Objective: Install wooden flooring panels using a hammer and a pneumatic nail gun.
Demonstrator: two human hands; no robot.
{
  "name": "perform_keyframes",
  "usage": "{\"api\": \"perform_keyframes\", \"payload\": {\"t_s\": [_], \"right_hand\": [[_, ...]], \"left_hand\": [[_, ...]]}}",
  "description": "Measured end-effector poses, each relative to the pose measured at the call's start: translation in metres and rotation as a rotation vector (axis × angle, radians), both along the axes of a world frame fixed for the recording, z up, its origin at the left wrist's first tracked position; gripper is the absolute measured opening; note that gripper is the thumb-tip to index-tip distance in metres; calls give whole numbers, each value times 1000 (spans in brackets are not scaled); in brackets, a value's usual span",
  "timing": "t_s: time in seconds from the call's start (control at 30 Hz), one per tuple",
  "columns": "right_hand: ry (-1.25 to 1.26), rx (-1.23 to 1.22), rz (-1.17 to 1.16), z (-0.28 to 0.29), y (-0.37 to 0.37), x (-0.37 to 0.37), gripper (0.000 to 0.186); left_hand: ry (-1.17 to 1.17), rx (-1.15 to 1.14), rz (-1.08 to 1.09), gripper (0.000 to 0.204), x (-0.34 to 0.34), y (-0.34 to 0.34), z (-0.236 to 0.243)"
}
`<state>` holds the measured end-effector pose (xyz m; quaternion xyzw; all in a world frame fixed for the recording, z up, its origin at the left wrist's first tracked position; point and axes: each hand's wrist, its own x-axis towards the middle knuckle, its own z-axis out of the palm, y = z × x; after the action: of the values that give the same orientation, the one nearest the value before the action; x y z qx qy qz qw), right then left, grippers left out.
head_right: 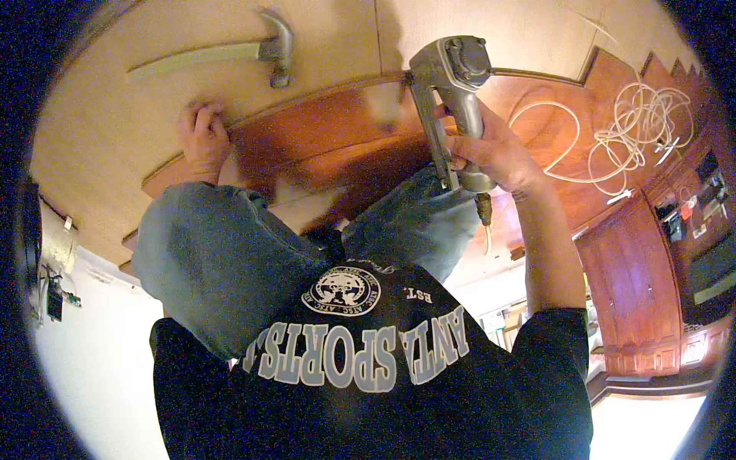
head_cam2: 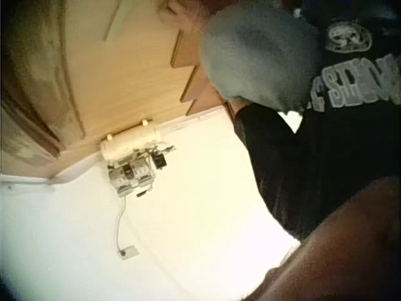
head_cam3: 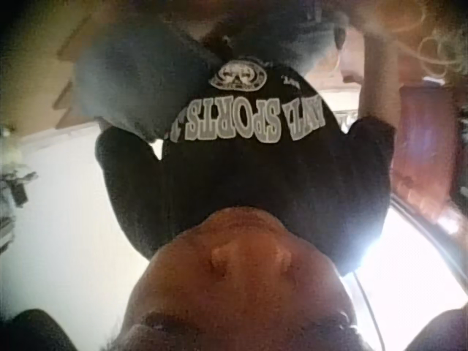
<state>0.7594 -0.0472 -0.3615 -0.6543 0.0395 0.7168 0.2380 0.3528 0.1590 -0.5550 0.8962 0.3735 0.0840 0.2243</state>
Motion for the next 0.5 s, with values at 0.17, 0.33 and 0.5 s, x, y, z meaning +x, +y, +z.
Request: {"api": "perform_keyframes", "payload": {"t_s": [0.17, 0.33, 0.5], "right_hand": [[-91, -88, 168, 5, -11, 35, 58], [-38, -44, 95, 2, -20, 52, 52], [-111, -60, 21, 2, -29, 66, 49]], "left_hand": [[132, 2, 55, 16, -5, -2, -2], [66, 102, 19, 15, 0, 0, -5], [98, 89, -27, 16, -9, 4, -4]]}}
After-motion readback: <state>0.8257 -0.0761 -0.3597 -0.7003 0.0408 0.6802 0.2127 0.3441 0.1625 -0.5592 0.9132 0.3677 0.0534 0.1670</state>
